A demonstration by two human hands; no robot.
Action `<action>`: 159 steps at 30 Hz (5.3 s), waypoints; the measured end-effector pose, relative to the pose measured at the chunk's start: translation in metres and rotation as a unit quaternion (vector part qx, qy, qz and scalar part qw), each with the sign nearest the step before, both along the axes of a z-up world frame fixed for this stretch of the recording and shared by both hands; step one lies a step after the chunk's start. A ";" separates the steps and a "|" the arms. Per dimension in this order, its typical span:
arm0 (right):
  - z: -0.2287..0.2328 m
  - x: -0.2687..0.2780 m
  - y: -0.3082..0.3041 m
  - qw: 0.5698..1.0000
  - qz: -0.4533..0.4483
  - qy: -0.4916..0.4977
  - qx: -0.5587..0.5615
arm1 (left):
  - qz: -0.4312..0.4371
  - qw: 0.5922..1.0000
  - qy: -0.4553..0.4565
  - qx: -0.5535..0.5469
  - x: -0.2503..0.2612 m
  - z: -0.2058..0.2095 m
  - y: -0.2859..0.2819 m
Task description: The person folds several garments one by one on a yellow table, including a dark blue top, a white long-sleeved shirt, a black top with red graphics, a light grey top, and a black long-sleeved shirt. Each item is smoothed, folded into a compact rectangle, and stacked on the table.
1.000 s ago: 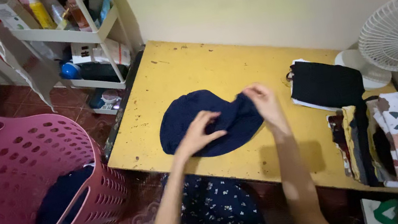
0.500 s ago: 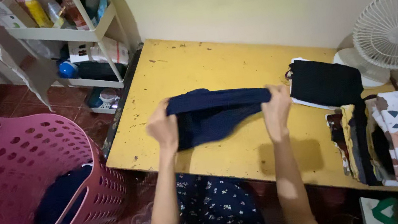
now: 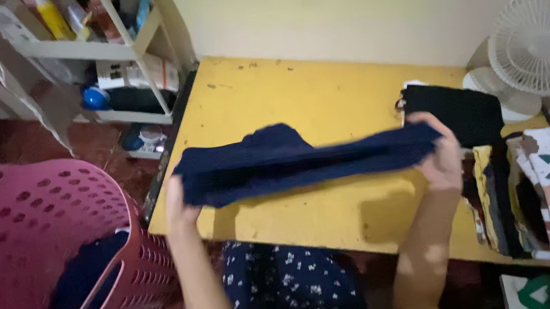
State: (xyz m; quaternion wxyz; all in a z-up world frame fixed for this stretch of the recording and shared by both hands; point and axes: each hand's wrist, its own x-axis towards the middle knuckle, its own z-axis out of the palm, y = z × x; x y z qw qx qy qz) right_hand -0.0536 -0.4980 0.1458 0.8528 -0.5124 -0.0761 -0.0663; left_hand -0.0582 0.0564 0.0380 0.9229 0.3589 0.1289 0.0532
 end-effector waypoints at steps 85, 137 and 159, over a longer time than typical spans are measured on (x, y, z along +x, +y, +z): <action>0.049 0.080 0.045 0.993 0.018 -0.116 0.026 | -0.012 0.991 -0.077 0.108 0.025 0.138 -0.022; 0.054 0.074 0.002 0.965 -0.141 -0.092 -0.199 | 0.372 0.654 -0.034 0.658 0.093 0.071 -0.086; 0.073 0.052 0.006 0.971 -0.098 -0.165 -0.144 | -0.130 0.967 -0.109 0.192 0.035 0.117 -0.050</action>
